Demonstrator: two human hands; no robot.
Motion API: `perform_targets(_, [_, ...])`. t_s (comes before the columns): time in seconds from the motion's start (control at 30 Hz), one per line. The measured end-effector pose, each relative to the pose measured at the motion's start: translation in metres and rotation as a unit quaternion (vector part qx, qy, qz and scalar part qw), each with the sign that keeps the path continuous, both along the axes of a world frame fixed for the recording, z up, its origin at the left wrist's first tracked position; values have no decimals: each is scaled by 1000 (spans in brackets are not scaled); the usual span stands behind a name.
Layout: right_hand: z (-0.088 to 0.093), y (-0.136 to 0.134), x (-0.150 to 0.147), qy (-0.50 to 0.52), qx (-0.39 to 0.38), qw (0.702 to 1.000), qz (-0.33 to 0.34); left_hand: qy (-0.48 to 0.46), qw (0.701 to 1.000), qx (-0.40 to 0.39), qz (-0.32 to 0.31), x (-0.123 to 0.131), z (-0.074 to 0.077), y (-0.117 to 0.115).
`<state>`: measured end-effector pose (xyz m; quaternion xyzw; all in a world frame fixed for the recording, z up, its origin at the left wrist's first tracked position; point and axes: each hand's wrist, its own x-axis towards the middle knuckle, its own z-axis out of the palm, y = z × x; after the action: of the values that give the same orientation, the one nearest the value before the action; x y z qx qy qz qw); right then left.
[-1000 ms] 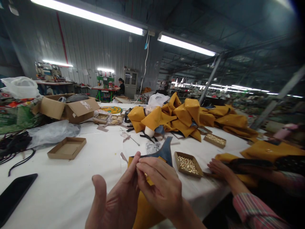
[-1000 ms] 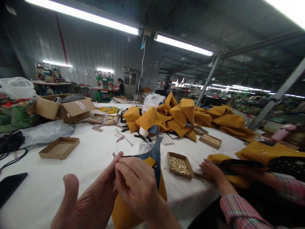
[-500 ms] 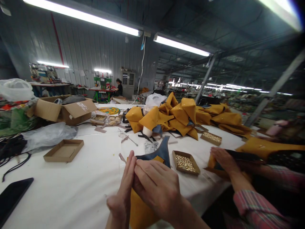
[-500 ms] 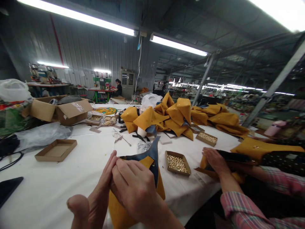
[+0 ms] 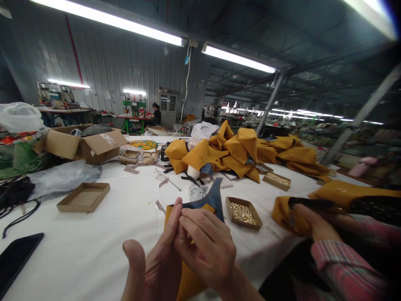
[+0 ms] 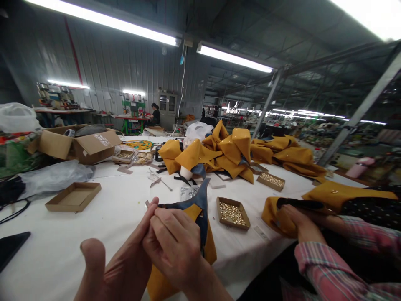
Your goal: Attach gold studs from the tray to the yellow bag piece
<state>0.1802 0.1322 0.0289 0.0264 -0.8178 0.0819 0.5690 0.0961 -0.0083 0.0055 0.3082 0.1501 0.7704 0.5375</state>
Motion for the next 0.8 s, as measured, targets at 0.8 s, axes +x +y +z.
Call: perform_targets(0.8, [6, 11, 74, -19, -290, 955, -61, -137, 973, 99, -159, -20, 0, 17])
